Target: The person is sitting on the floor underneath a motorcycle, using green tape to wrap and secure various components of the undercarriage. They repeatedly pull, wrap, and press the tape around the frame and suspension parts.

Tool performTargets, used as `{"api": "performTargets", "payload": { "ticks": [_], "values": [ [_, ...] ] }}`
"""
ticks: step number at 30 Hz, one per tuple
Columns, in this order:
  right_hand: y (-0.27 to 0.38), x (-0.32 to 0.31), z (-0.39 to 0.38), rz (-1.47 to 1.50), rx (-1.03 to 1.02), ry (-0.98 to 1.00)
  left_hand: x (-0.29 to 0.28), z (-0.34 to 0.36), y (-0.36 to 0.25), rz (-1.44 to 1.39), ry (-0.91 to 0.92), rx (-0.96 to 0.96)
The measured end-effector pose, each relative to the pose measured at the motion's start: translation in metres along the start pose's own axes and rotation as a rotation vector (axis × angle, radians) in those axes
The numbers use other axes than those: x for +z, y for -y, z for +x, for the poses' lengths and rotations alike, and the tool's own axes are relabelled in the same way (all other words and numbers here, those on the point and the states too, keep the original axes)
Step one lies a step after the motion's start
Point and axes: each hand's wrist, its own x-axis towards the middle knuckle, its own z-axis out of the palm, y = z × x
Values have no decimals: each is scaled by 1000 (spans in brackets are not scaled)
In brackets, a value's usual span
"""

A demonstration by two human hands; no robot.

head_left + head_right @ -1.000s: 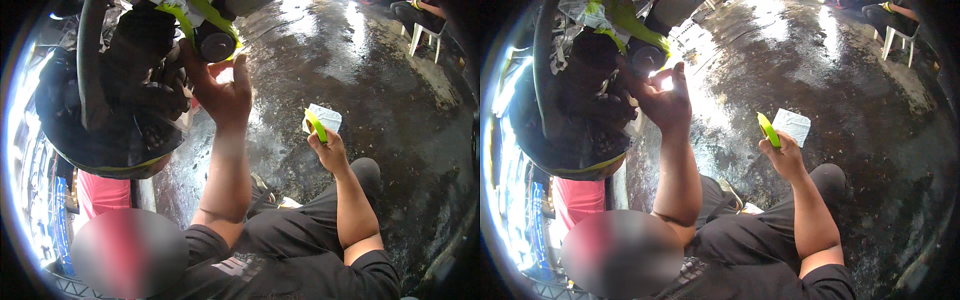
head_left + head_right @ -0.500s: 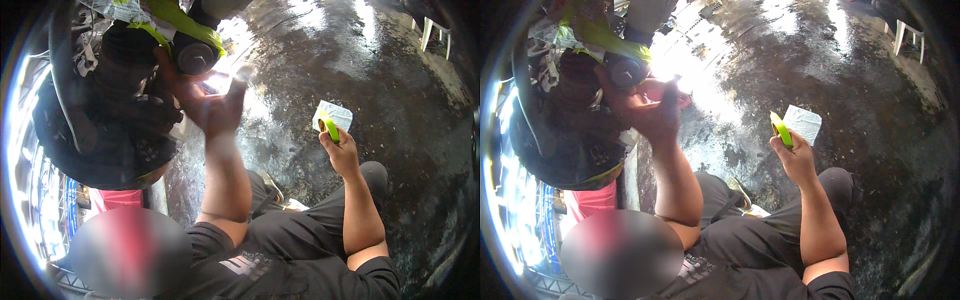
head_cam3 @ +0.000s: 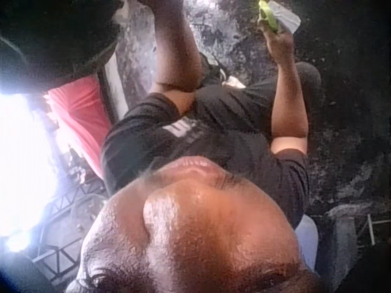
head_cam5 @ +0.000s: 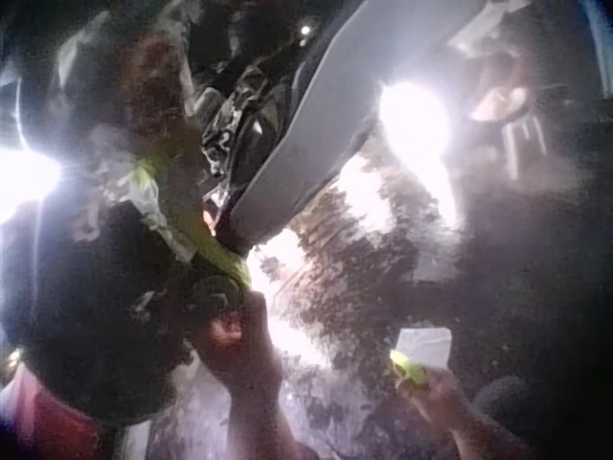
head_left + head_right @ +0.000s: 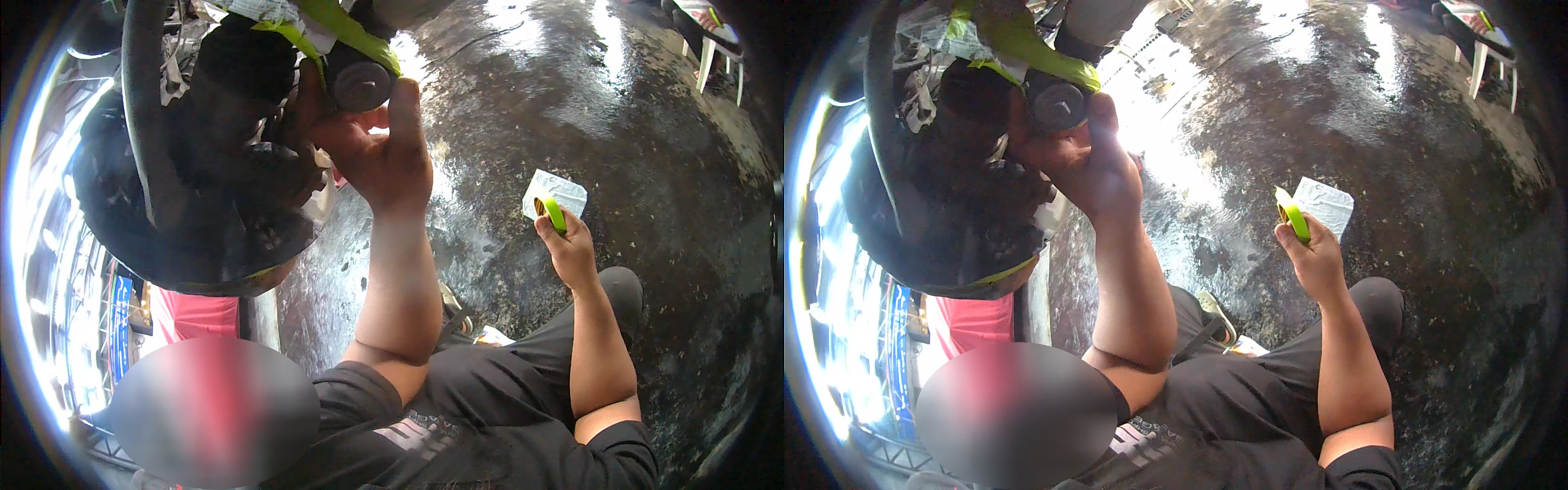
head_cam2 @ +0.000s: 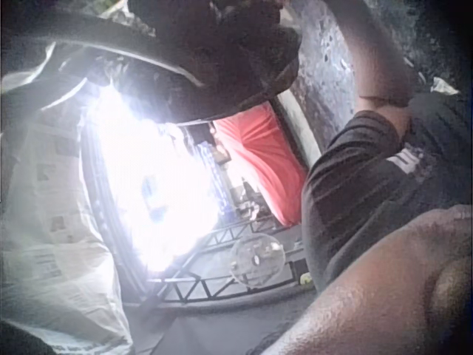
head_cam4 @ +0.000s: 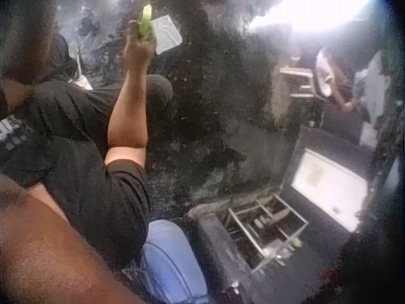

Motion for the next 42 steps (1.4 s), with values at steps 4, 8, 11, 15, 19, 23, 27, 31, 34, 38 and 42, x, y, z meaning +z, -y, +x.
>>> {"api": "performTargets", "payload": {
  "ticks": [4, 8, 11, 15, 19, 23, 27, 31, 34, 38, 42],
  "values": [
    [-6, 4, 2, -30, -13, -18, -16, -15, 2, -224, 96, -174],
    [-2, 2, 0, -51, -29, -8, -23, -14, 9, -191, 53, -274],
    [-5, 2, 2, -56, 14, -12, -16, -9, 9, -85, -53, -182],
    [-13, 6, 2, 9, 3, -44, -11, -12, 18, -139, -94, -131],
    [-27, 3, 4, 12, -31, -50, -11, -10, 23, -103, -53, -43],
    [-29, 11, 0, 80, -105, -147, -1, -40, 9, -276, -115, -193],
    [22, 37, -19, -285, -434, -259, -23, -115, -22, -274, 212, -232],
    [49, 57, -29, -564, -782, -200, -41, -172, -50, -455, 464, -824],
    [45, 60, -36, -704, -807, -124, -43, -187, -42, -666, 454, -1055],
    [74, 64, -34, -762, -857, -99, -50, -169, -36, -817, 180, -1247],
    [155, 51, -24, -965, -1094, -171, -66, -162, -8, -850, 0, -1120]
  ]
}}
